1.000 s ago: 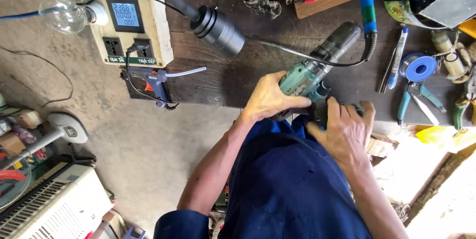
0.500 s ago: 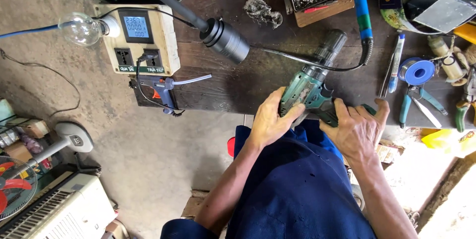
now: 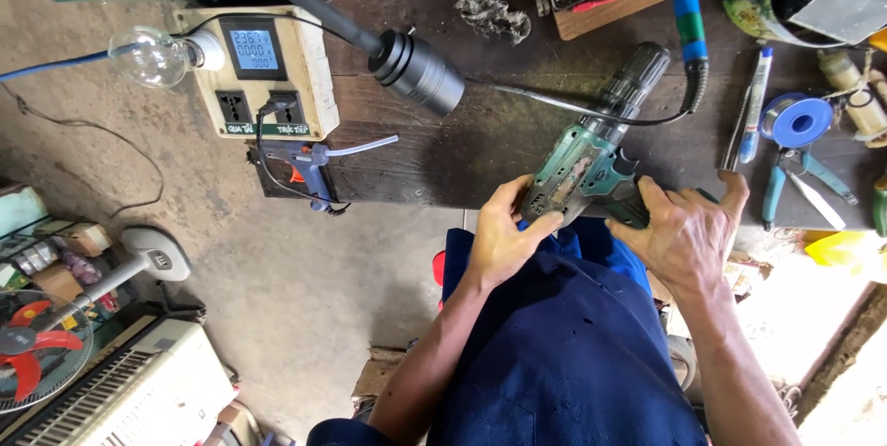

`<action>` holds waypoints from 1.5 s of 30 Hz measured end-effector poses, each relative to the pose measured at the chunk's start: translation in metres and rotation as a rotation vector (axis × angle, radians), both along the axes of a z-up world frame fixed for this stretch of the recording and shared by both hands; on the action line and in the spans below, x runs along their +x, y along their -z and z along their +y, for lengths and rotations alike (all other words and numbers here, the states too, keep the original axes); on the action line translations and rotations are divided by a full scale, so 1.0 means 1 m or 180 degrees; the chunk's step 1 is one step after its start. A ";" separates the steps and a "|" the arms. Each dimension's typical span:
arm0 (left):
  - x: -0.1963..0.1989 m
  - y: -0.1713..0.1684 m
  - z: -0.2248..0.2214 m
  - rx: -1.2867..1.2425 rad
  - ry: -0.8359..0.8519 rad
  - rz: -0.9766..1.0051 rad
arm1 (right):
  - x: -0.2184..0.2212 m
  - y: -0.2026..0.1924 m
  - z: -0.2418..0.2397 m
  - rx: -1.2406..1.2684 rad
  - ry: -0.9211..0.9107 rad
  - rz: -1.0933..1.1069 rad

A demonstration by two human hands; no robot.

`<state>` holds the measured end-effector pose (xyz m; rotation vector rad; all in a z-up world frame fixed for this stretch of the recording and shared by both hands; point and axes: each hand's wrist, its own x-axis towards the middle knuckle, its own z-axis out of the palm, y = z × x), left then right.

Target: Assembling the internal components and plastic housing of a cordless electric drill at a repair bench.

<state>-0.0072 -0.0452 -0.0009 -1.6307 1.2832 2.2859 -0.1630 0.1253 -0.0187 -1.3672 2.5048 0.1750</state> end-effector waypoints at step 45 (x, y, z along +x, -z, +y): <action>-0.010 0.082 -0.107 -0.4778 0.0665 -0.0360 | 0.046 -0.054 0.016 -0.1710 -0.0076 0.0257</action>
